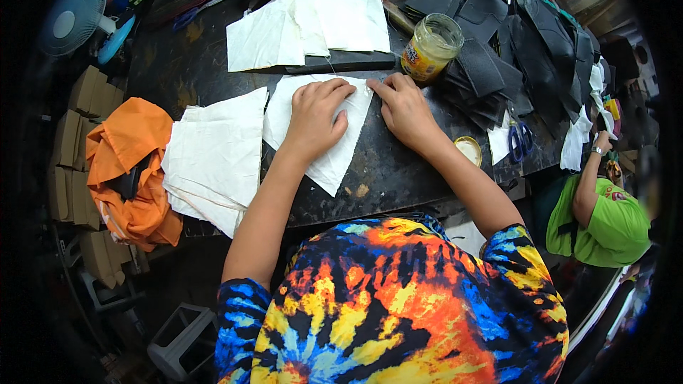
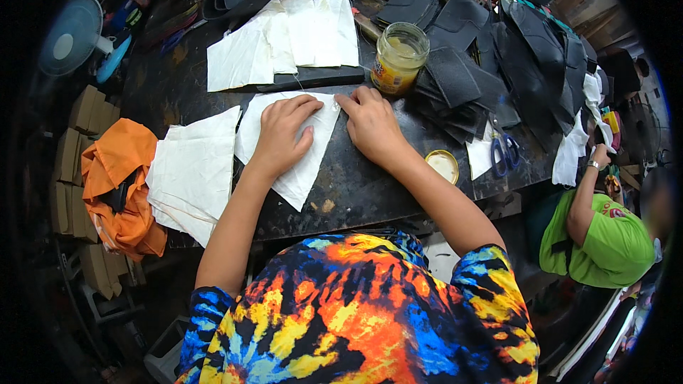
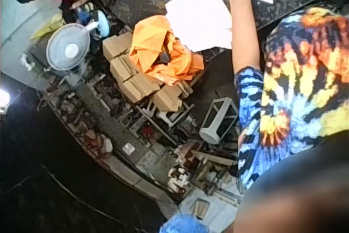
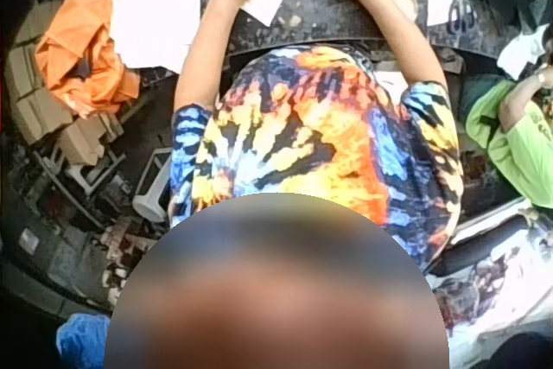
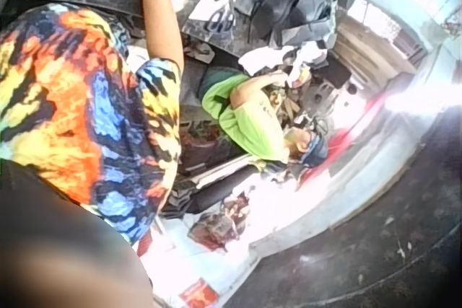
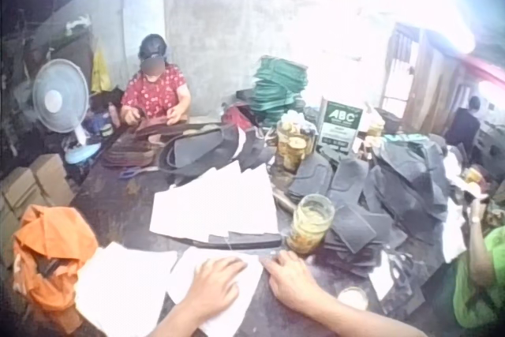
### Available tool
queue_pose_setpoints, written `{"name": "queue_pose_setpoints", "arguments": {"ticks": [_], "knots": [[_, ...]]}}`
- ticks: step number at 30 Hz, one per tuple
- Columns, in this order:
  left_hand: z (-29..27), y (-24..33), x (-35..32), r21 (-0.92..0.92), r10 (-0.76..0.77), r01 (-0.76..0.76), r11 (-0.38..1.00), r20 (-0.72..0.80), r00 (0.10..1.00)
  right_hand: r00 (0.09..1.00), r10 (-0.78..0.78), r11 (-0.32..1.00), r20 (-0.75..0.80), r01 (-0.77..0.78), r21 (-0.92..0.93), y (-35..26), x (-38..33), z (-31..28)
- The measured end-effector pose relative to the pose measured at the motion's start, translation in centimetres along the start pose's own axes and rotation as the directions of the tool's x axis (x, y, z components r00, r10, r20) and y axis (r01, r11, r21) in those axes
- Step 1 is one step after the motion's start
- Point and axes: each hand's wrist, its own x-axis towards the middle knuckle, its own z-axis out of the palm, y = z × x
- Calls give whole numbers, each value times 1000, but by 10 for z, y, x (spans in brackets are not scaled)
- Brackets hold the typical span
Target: The person cuts a black fabric strip with scissors, then repeatedly applies a paste from a jar onto white fabric pieces and presses them together. The person handles multiple fabric pieces and stacks them on the table.
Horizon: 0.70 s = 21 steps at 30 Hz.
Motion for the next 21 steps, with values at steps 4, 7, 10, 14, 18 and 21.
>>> {"name": "queue_pose_setpoints", "arguments": {"ticks": [4,7,10,14,18,21], "knots": [[-3,0,8,52,-30,26,998,79,996,999,21,989,34,-25,143,7,-1,-3],[-5,-4,18,89,-62,49,995,145,988,996,81,967,25,-84,239,7,2,-4],[-7,-8,22,62,-52,44,997,137,989,999,-26,989,25,22,144,8,3,-4],[-5,-12,19,15,-38,37,999,98,994,991,60,951,116,-92,295,11,0,-2],[4,-13,13,-10,-25,25,1000,22,999,996,31,978,88,-49,204,-3,-13,-1],[10,-13,9,-20,-16,16,1000,-28,999,991,-93,981,97,75,178,-38,-36,-6]]}}
